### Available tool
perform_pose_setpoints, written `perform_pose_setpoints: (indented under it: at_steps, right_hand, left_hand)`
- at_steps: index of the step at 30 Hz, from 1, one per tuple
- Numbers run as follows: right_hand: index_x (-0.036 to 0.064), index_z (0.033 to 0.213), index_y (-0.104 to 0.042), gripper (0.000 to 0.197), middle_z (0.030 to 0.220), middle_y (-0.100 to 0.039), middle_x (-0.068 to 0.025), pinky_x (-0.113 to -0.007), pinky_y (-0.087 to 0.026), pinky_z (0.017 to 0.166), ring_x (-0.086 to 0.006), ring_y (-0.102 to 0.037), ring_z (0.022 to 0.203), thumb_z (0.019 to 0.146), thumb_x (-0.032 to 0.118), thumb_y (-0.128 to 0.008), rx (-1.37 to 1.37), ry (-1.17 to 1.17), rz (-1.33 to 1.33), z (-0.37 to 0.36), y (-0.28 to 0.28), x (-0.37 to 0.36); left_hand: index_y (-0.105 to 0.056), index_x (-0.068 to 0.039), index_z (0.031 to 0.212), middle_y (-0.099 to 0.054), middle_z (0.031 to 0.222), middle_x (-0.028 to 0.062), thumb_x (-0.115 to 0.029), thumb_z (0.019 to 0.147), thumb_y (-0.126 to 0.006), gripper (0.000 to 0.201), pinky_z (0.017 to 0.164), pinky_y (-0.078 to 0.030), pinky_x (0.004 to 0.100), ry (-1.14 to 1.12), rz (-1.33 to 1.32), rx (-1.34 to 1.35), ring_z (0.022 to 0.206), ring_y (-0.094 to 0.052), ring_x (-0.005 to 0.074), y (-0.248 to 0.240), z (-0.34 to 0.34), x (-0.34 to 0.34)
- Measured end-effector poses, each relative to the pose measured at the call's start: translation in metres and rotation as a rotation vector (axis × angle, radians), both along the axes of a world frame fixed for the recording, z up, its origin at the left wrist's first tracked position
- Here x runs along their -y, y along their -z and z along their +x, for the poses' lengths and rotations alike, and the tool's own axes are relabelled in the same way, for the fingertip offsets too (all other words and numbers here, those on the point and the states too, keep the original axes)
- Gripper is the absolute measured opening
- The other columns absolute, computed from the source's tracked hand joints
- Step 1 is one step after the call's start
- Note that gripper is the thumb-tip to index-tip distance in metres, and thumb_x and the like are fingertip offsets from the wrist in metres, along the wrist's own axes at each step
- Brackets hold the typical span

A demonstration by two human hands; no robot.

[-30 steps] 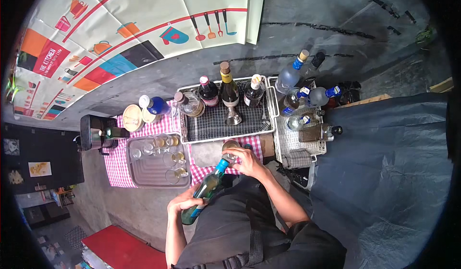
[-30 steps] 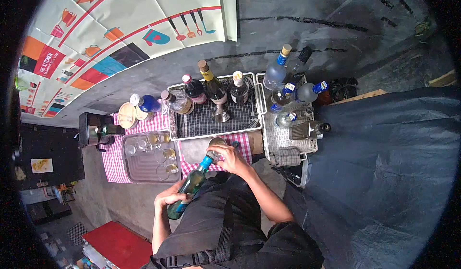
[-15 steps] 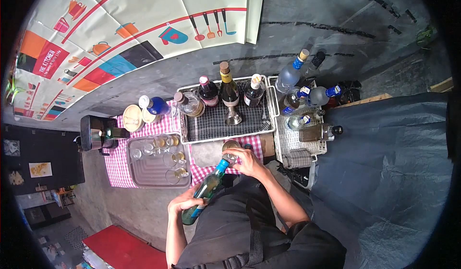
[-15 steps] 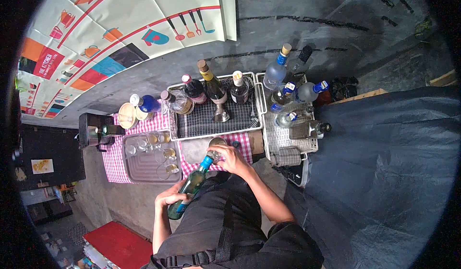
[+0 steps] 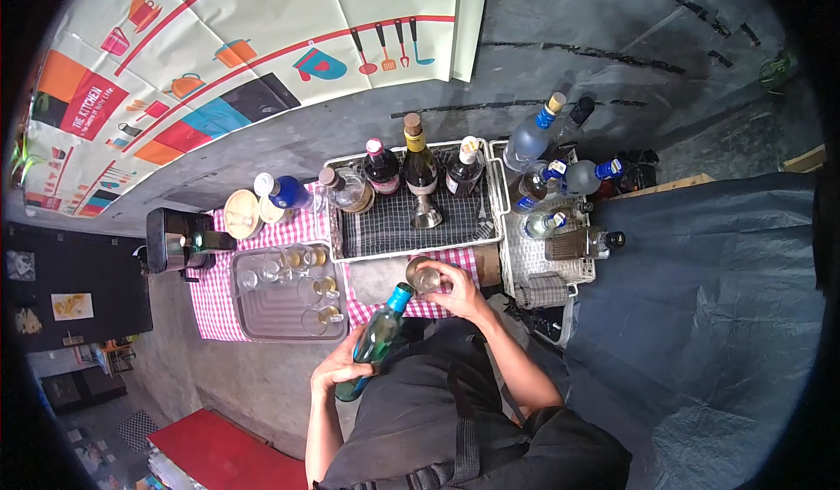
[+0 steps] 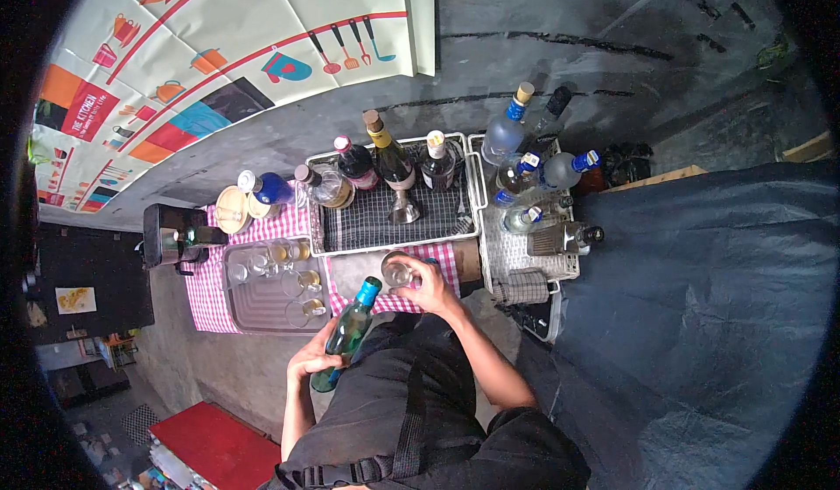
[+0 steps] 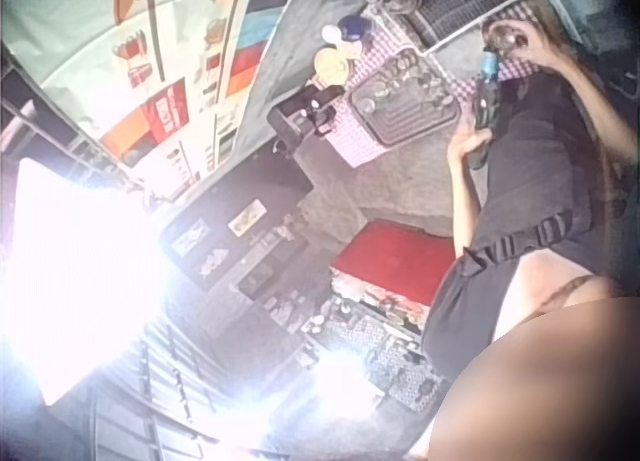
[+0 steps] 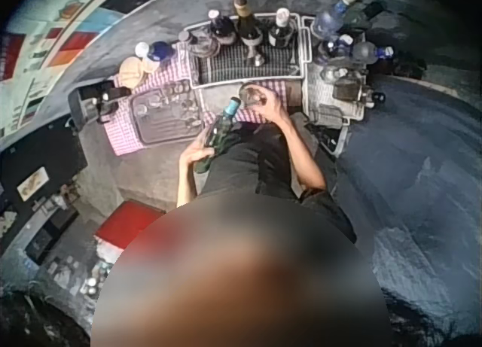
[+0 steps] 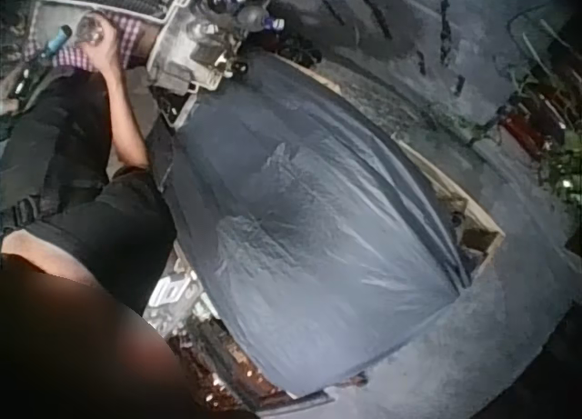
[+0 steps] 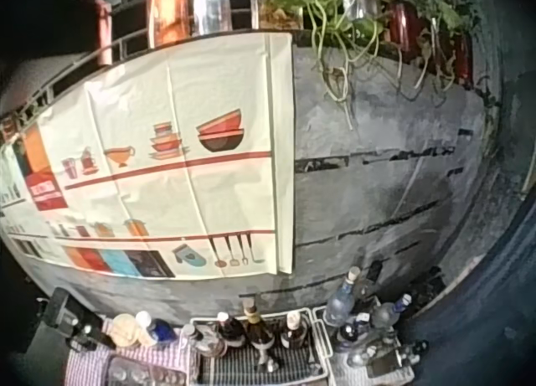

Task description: The person shakes a metal shaker, pours the liquid into several small glasses on a tray, and then opens a bottle to pour another liquid into a jigger.

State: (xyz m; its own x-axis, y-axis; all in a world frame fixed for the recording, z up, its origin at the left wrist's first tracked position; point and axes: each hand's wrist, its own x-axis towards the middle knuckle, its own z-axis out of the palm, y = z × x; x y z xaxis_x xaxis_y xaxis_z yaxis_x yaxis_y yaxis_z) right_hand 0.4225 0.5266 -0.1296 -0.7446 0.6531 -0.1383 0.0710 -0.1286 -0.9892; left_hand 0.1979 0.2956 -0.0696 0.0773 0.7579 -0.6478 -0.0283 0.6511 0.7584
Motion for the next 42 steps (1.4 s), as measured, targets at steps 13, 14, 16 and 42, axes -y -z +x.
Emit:
perform_pose_setpoints:
  at_steps: [13, 14, 16, 42]
  right_hand:
    - [0.0036, 0.131, -0.063, 0.064, 0.113, -0.056, -0.0132, -0.042, -0.05, 0.097, -0.0318, -0.057, 0.111, 0.07, 0.003, -0.083, 0.421, -0.117, 0.673, -0.012, 0.003, -0.008]
    - [0.0064, 0.134, -0.063, 0.069, 0.109, -0.057, -0.0133, -0.041, -0.049, 0.096, -0.0315, -0.058, 0.106, 0.069, 0.004, -0.085, 0.41, -0.109, 0.694, -0.013, 0.004, -0.007]
    - [0.0063, 0.134, -0.063, 0.069, 0.109, -0.057, -0.0132, -0.041, -0.049, 0.096, -0.0312, -0.058, 0.106, 0.069, 0.004, -0.085, 0.414, -0.114, 0.704, -0.015, 0.002, -0.006]
    - [-0.0001, 0.125, -0.063, 0.058, 0.121, -0.07, -0.0177, -0.039, -0.053, 0.099, -0.032, -0.068, 0.115, 0.067, -0.008, -0.068, 0.044, -0.078, 0.347, -0.011, -0.005, -0.001]
  left_hand:
    - [-0.032, 0.001, 0.154, -0.051, 0.144, 0.0187, -0.031, 0.062, -0.084, 0.11, 0.113, -0.035, 0.0388, 0.03, 0.026, -0.072, 0.133, -0.047, 0.0271, 0.0, -0.001, 0.001]
    - [-0.032, 0.001, 0.154, -0.051, 0.144, 0.0187, -0.031, 0.062, -0.084, 0.11, 0.113, -0.035, 0.0388, 0.029, 0.026, -0.072, 0.133, -0.047, 0.0271, 0.001, -0.002, 0.002]
    - [-0.033, 0.001, 0.153, -0.051, 0.144, 0.0189, -0.037, 0.063, -0.086, 0.112, 0.112, -0.036, 0.0384, 0.014, 0.034, -0.036, 0.133, -0.047, 0.0269, 0.001, -0.001, 0.001]
    - [-0.035, 0.004, 0.151, -0.055, 0.139, 0.0243, -0.028, 0.064, -0.078, 0.103, 0.11, -0.041, 0.0391, 0.192, -0.144, -0.186, 0.129, -0.054, 0.0325, -0.018, -0.005, -0.017]
